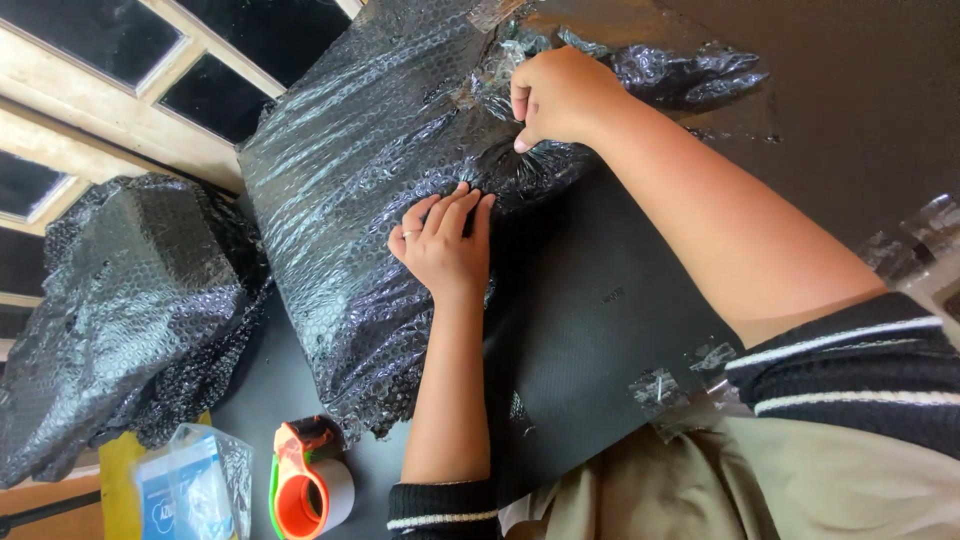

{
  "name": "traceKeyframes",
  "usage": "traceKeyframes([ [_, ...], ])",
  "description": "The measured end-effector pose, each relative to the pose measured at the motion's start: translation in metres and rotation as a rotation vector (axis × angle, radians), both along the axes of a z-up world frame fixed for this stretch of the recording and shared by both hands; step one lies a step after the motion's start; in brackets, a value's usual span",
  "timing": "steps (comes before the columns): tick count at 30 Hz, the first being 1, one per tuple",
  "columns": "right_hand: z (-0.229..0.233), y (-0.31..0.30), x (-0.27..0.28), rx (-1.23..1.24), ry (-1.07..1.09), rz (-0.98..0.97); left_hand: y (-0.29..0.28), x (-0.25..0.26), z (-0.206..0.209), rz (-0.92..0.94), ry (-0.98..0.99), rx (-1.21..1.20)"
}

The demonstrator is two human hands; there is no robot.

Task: Wrapping a green pillow in black bubble wrap and securing it with tape for shipping.

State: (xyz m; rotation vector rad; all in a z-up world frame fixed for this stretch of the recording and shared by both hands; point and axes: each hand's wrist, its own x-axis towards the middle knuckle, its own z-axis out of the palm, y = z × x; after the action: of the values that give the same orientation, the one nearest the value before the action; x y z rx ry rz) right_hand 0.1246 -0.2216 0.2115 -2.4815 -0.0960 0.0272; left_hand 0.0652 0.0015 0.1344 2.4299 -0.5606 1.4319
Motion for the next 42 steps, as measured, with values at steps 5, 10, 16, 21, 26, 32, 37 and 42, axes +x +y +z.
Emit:
traceKeyframes([
  [5,0.018,-0.024,-0.038,0.129,-0.184,0.196,0.001,0.002,0.000,-0.003,0.012,-0.008],
  [10,0.040,-0.076,-0.129,0.179,-0.385,0.157,0.001,0.002,0.001,-0.033,0.028,-0.027],
  [16,-0.027,-0.162,-0.261,0.129,-0.343,-0.368,0.001,0.002,0.004,-0.042,-0.025,0.018],
  [21,-0.251,-0.273,-0.352,0.256,-0.327,-0.869,0.002,0.004,0.001,-0.052,-0.018,0.006],
  [26,-0.296,-0.286,-0.367,0.983,0.107,-1.034,0.003,0.003,0.000,-0.070,-0.010,0.000],
  [32,-0.257,-0.265,-0.320,1.051,0.257,-1.113,0.003,0.004,0.000,-0.064,-0.014,0.002],
  [37,-0.111,-0.176,-0.306,0.677,0.085,-1.321,0.003,0.006,0.001,-0.046,-0.043,0.008],
  [42,-0.148,-0.190,-0.308,-0.389,-0.608,-0.550,0.001,0.003,0.004,-0.071,-0.023,-0.009],
])
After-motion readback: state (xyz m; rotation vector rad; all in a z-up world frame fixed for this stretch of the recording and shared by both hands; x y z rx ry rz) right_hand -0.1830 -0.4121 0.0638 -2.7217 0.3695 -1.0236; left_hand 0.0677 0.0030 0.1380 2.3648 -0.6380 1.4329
